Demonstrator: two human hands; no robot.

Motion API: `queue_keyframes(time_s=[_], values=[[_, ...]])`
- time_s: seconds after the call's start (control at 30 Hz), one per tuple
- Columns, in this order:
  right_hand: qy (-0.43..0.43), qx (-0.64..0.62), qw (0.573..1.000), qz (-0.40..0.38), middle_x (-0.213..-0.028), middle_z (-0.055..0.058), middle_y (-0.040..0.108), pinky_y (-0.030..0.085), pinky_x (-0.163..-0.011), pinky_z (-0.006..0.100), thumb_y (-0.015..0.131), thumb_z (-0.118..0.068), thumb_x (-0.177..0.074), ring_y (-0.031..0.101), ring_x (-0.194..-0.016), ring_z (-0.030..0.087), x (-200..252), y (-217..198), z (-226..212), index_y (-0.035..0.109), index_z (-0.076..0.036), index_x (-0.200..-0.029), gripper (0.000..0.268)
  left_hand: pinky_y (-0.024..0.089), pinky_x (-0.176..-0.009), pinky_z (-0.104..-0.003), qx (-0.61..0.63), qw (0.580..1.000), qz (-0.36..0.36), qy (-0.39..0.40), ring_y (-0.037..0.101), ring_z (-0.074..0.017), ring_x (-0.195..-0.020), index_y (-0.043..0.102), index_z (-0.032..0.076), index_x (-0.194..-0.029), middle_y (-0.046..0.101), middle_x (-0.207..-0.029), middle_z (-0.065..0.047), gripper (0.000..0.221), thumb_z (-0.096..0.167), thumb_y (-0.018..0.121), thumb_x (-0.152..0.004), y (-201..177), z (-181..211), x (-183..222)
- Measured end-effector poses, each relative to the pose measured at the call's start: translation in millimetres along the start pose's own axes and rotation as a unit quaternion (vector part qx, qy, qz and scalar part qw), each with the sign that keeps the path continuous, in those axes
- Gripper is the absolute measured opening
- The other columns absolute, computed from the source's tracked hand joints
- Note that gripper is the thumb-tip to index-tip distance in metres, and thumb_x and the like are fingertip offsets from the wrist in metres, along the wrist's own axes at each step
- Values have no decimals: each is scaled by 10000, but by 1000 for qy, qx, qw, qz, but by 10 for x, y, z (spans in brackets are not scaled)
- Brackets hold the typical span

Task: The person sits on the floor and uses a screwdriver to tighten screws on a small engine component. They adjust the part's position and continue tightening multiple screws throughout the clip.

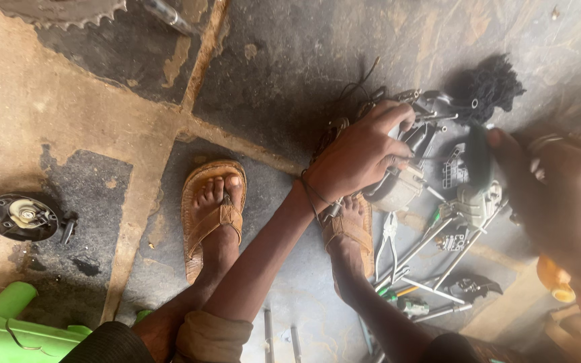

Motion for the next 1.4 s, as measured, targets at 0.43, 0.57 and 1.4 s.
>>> queue_keyframes(time_s=[0.43, 0.57, 1.4], values=[[-204, 355, 910, -56, -803, 3, 698, 524, -504, 271, 524, -294, -1059, 654, -529, 115, 8, 12, -463, 692, -124, -855, 314, 493, -1102, -345, -1, 1000, -6, -7, 542, -249, -1258, 807, 58, -912, 609, -1225, -101, 199, -70, 771, -764, 23, 0, -6], [-210, 166, 963, -3, -884, 83, 735, 515, -446, 316, 552, -83, -1047, 665, -507, 188, -29, -66, -512, 702, -45, -1042, 155, 484, -1120, -358, -26, 999, 13, 20, 543, -259, -1263, 814, 64, -886, 613, -1218, -103, 244, -121, 735, -749, -19, 60, -34], [-111, -83, 990, 21, -837, 71, 736, 448, -412, 327, 607, -207, -1047, 588, -493, 150, 69, -132, -151, 722, -90, -1166, 202, 509, -1084, -332, -12, 1000, -5, 5, 543, -239, -1258, 802, 31, -923, 600, -1195, -87, 229, -105, 752, -746, -39, 70, -37]])
Point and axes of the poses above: each hand's wrist, its own x-axis away from the middle knuckle, its own y-axis out of the palm, z = x × y, the point moved 6 cm from there along -x, towards the middle knuckle
